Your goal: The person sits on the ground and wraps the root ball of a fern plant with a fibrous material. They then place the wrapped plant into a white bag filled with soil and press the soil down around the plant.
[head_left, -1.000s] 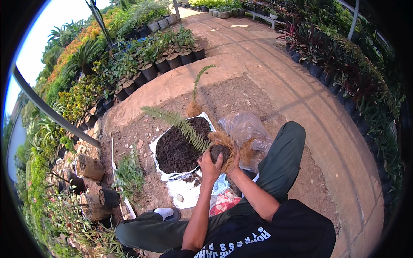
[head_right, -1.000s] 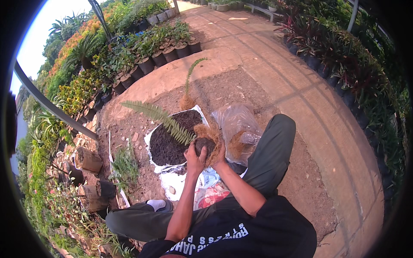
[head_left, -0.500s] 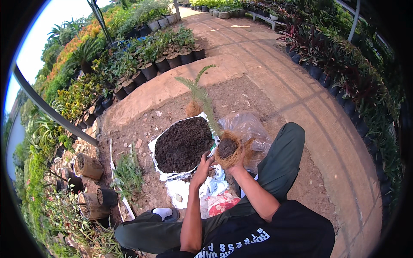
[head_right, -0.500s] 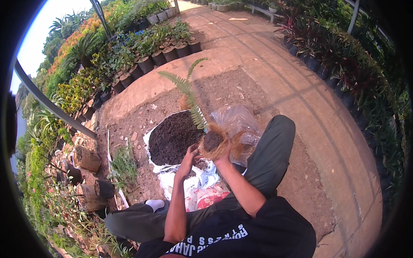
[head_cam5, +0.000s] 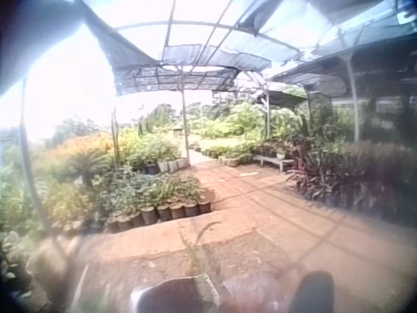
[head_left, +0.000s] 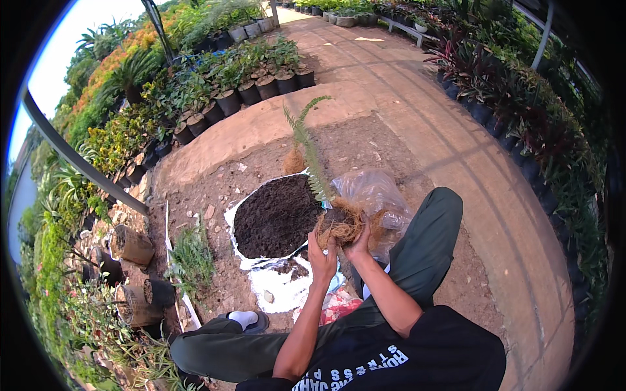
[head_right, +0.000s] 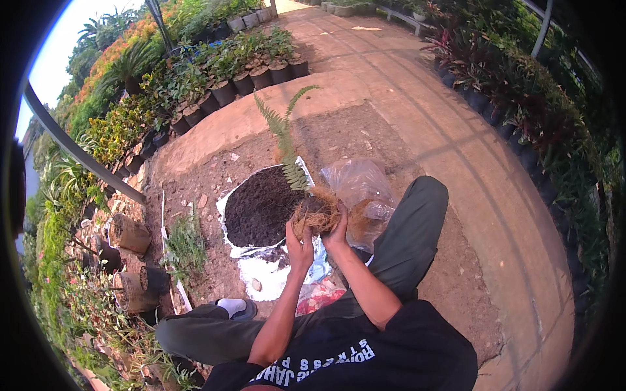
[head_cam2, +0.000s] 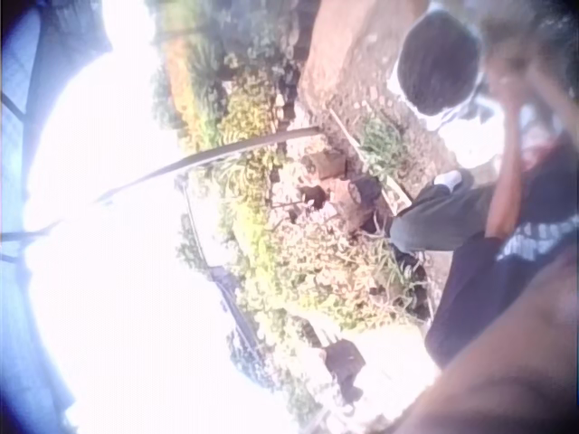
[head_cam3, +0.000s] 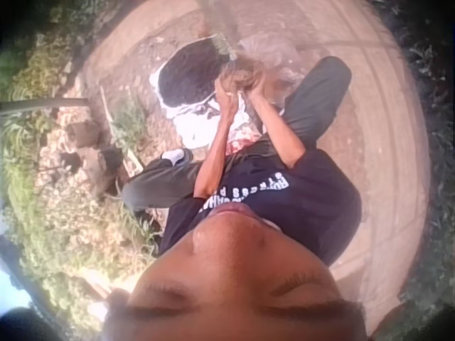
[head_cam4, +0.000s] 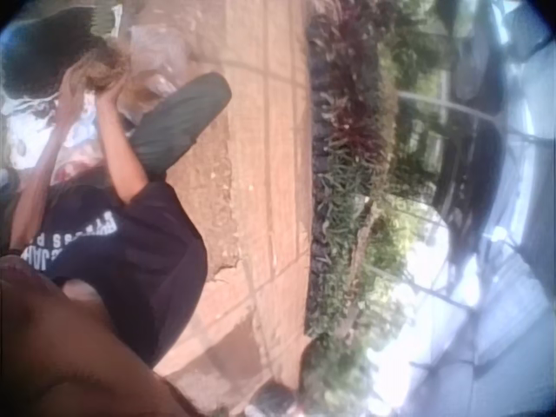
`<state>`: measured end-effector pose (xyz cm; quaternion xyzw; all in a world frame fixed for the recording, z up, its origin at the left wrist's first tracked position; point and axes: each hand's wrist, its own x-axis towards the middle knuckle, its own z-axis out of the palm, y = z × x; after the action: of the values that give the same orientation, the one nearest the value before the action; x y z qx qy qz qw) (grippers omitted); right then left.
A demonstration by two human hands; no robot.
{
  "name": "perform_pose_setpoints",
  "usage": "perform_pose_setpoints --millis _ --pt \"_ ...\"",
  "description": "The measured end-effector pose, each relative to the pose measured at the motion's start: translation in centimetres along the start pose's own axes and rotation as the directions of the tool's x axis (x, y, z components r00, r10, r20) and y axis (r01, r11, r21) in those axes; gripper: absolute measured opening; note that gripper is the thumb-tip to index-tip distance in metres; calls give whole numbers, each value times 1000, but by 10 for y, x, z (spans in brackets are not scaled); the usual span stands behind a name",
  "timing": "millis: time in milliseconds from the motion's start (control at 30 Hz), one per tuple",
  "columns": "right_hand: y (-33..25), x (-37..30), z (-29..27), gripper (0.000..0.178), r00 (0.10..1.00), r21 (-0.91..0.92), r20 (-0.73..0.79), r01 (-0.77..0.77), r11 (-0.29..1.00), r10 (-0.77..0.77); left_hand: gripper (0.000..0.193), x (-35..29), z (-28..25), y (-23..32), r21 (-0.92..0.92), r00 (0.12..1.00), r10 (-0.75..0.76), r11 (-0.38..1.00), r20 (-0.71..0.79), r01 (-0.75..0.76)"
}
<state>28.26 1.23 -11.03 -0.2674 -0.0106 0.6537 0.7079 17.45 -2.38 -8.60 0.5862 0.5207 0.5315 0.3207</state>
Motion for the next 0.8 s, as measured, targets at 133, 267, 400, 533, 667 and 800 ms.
perform_pose_setpoints --millis 133,267,400,533,667,800 --pt "1 1 -4 48 988 -157 120 118 981 -100 42 11 -13 7 89 999 35 995 6 -35" --pt "11 -2 -8 42 947 -370 228 298 880 -225 43 8 -7 2 116 996 29 993 -86 -19" --pt "13 6 -21 36 897 -615 377 428 663 -229 51 16 -6 -4 -85 990 46 995 -133 -57" --pt "8 -31 32 31 941 -690 322 308 655 -103 54 12 -19 -2 -287 995 -85 956 -56 65" --pt "16 -10 13 36 881 -757 473 407 512 -2 37 21 -24 -3 -396 979 -196 905 -59 158" --pt "29 -14 9 47 814 -721 558 573 389 -164 24 29 -21 -1 -563 917 -388 780 -94 273"
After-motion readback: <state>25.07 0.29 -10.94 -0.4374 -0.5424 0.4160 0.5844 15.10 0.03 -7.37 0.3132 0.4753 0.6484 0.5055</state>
